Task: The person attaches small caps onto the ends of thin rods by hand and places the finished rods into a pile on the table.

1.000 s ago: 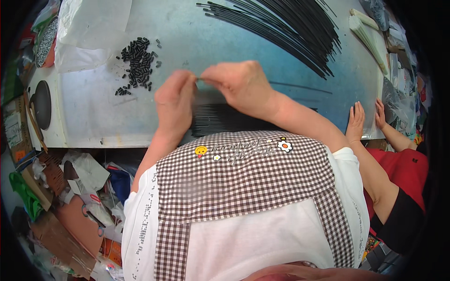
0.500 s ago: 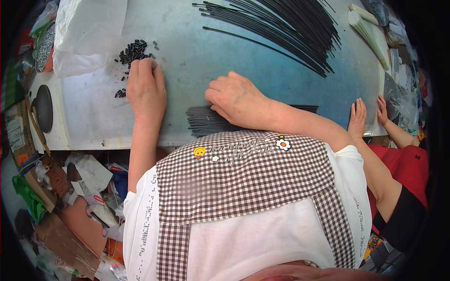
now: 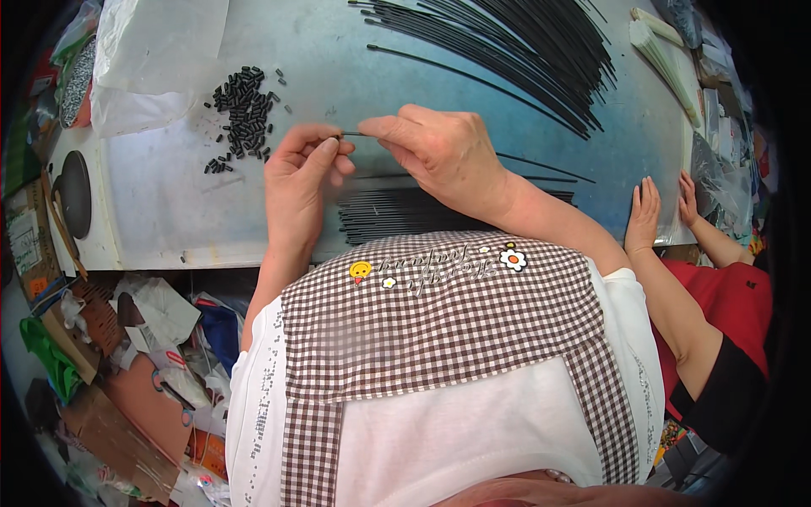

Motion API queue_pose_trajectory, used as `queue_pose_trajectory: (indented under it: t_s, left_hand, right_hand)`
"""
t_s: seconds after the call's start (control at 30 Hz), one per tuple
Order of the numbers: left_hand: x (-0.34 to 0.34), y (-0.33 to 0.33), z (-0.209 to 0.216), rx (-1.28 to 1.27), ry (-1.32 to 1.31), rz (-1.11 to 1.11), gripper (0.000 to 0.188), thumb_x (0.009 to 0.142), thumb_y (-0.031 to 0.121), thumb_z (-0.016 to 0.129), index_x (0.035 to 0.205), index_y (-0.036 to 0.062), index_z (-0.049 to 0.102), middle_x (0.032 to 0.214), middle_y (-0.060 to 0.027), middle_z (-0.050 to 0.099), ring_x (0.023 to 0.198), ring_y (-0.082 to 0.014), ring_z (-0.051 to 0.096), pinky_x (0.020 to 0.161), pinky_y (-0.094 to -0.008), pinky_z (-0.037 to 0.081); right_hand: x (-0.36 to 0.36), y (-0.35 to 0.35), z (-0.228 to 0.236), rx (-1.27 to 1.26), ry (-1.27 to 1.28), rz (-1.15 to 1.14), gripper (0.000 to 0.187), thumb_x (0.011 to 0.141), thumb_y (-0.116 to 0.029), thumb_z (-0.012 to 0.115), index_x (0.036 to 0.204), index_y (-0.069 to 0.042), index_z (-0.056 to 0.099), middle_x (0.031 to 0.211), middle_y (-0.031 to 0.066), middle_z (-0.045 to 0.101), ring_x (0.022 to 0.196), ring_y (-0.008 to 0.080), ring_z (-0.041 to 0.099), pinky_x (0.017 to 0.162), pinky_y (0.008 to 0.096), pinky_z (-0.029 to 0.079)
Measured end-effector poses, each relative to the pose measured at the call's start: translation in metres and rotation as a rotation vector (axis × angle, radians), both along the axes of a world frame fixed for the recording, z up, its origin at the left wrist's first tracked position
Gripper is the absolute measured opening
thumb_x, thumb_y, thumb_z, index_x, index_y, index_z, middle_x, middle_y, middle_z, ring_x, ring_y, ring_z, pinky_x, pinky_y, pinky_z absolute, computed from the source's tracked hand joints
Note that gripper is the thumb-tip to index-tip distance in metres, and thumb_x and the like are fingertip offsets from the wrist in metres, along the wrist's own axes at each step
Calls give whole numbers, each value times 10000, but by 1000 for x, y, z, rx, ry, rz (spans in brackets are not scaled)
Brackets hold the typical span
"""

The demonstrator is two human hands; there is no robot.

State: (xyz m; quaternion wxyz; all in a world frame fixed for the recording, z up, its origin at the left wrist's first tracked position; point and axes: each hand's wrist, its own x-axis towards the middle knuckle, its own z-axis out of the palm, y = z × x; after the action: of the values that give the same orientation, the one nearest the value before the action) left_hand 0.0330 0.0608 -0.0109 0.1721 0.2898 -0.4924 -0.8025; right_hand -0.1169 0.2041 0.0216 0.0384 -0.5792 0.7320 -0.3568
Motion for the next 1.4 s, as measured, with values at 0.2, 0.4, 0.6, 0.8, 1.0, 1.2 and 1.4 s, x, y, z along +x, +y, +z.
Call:
queue_pose_trajectory:
  t_s: [0.2,0.4,0.6,0.8,1.0,1.2,1.4]
  left_hand:
    - [1,2,-1,-7,-19,-36,155,989,140,595,1048,11,658,864,-63,692,697,-91,616,599,-207,448]
    - [1,5,0,-30,-49,-8,170,1006,162,574,1026,17,661,836,-46,682,669,-82,600,575,-200,430]
    - [-2,9,2,-22,-35,33,160,1013,155,564,1007,25,657,796,-19,656,636,-68,563,553,-189,409]
    - [-4,26,-2,-301,-96,126,123,986,94,570,915,22,641,734,-20,606,601,-81,523,534,-224,391]
    - [2,27,-2,-710,-83,-45,91,926,34,590,848,0,619,723,-79,581,588,-162,532,536,-300,412]
    - [-1,20,5,-948,-85,-82,50,908,38,611,868,9,623,749,-112,599,613,-264,560,570,-342,444]
    - [-21,-31,13,-1206,-337,309,49,889,81,638,918,47,618,848,-117,611,703,-317,596,632,-404,478]
  right_hand:
    - [3,-3,-1,19,28,6,289,795,-16,698,1055,-142,705,680,37,552,536,208,585,458,323,460]
    - [4,-4,0,-22,92,9,295,759,-20,698,1030,-136,717,673,27,541,543,200,581,457,323,456]
    - [5,-7,-3,-98,220,-3,244,751,-44,687,981,-118,726,663,30,542,543,205,581,466,321,463]
    - [8,-5,1,56,112,36,177,776,-49,684,944,-93,719,673,63,609,547,238,607,498,331,485]
    - [-7,0,9,184,-201,161,75,838,-68,674,907,-49,695,756,103,694,596,284,650,542,363,513]
    - [4,-3,5,210,-344,68,91,822,-82,693,908,-52,693,765,102,695,617,299,651,556,388,505]
    - [-28,-14,1,-15,259,-63,193,781,-152,727,950,-71,679,854,81,652,783,258,622,682,362,468]
